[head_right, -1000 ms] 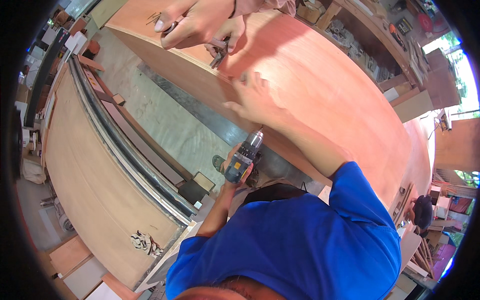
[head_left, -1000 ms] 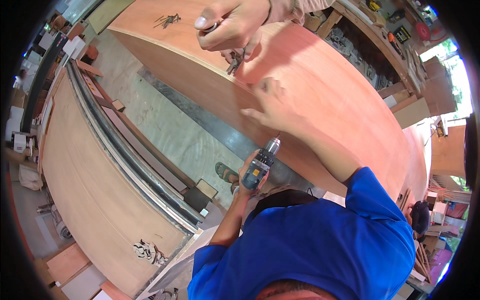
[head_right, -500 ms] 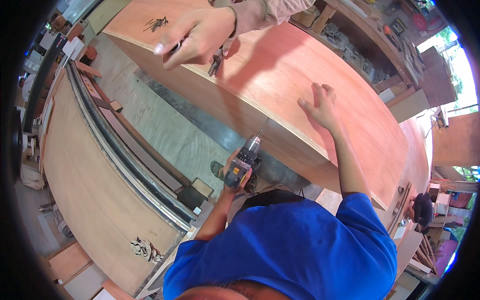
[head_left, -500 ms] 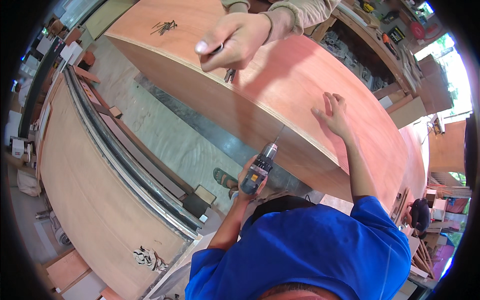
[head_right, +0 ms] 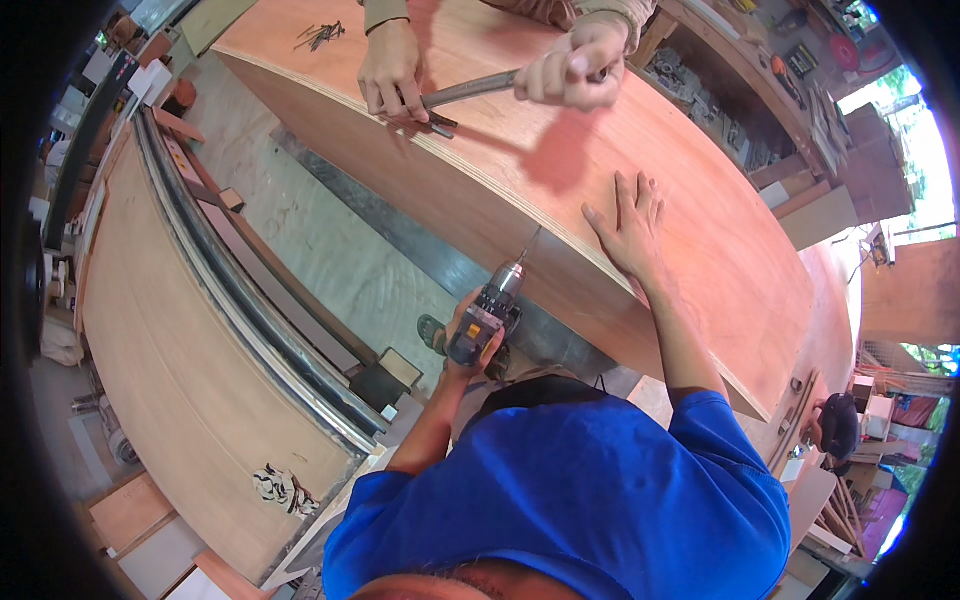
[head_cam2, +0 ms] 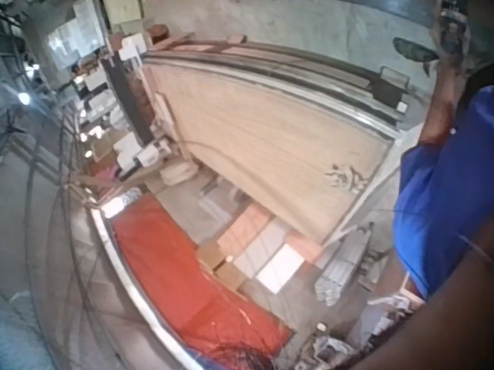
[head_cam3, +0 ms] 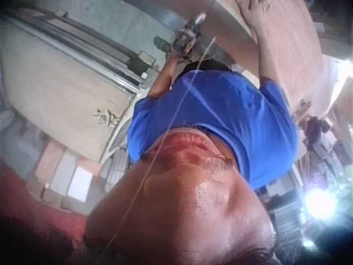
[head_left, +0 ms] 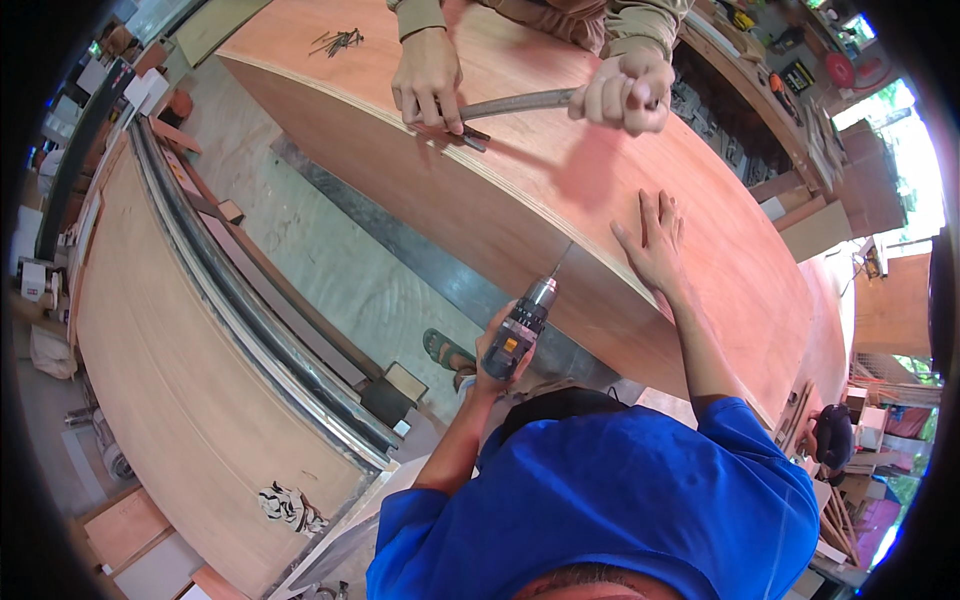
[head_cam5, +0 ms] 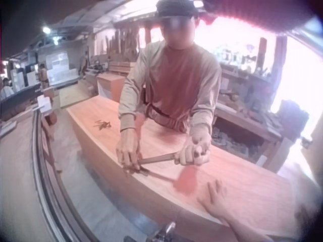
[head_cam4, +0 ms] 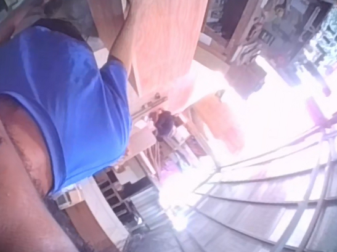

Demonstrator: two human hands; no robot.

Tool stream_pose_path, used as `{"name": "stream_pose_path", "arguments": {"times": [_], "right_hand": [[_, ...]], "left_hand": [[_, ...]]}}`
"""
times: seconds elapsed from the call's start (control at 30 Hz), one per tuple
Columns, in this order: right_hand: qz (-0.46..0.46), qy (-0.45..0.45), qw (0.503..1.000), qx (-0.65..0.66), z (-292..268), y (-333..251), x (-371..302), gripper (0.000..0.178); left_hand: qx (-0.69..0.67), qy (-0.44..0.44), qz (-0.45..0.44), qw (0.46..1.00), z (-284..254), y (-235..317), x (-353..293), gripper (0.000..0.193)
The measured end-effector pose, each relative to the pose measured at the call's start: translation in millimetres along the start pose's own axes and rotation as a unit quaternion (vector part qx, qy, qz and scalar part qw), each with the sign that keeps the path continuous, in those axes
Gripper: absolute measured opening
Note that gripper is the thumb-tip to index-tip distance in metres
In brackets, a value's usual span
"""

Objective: The person uses a cordless drill to drive screws into a large curved wooden panel while another person assists by holding the panel and hammering nails. The camera wearer repeatedly positions screws and operates the drill along the panel's edge.

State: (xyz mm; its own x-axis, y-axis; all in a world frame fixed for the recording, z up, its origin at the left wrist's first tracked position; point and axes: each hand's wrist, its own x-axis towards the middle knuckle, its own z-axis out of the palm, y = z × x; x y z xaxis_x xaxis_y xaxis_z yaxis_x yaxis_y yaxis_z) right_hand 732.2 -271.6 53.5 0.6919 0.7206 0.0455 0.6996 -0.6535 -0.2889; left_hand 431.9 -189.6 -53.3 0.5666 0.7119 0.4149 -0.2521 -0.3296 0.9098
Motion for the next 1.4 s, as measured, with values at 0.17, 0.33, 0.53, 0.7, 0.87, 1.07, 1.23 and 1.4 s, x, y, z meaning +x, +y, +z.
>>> {"name": "stream_pose_path", "arguments": {"times": [0.17, 0.33, 0.53, 0.7, 0.87, 1.07, 1.23, 1.4], "right_hand": [[0.003, -0.001, 1.0, -0.006, -1, -3, 1, 0.091], [0.0, -0.01, 1.0, -0.024, -3, -8, -1, 0.102], [-0.007, -0.029, 0.999, -0.025, -8, -11, 0, 0.105], [0.0, -0.023, 0.999, -0.035, -6, -11, 0, 0.103], [0.004, -0.043, 0.998, -0.039, -9, -15, 2, 0.108], [-0.004, -0.08, 0.996, -0.029, -9, -28, 5, 0.122], [-0.006, -0.077, 0.997, -0.028, -5, -23, 9, 0.126], [-0.005, -0.095, 0.995, -0.02, -9, -24, 14, 0.127]], "left_hand": [[-0.008, 0.004, -0.011, 1.0, 2, 2, 0, 0.066], [-0.014, 0.003, -0.017, 1.0, 1, 1, -1, 0.066], [-0.002, 0.001, -0.017, 1.0, 2, 0, -2, 0.067], [0.007, 0.003, 0.004, 1.0, 3, 0, 0, 0.069], [-0.014, 0.005, -0.007, 1.0, 3, -5, -4, 0.071], [-0.017, 0.008, -0.005, 1.0, 4, -3, -2, 0.07], [0.007, 0.009, 0.014, 1.0, 5, -4, -3, 0.069], [0.094, -0.003, 0.069, 0.993, 4, -7, 0, 0.067]]}}
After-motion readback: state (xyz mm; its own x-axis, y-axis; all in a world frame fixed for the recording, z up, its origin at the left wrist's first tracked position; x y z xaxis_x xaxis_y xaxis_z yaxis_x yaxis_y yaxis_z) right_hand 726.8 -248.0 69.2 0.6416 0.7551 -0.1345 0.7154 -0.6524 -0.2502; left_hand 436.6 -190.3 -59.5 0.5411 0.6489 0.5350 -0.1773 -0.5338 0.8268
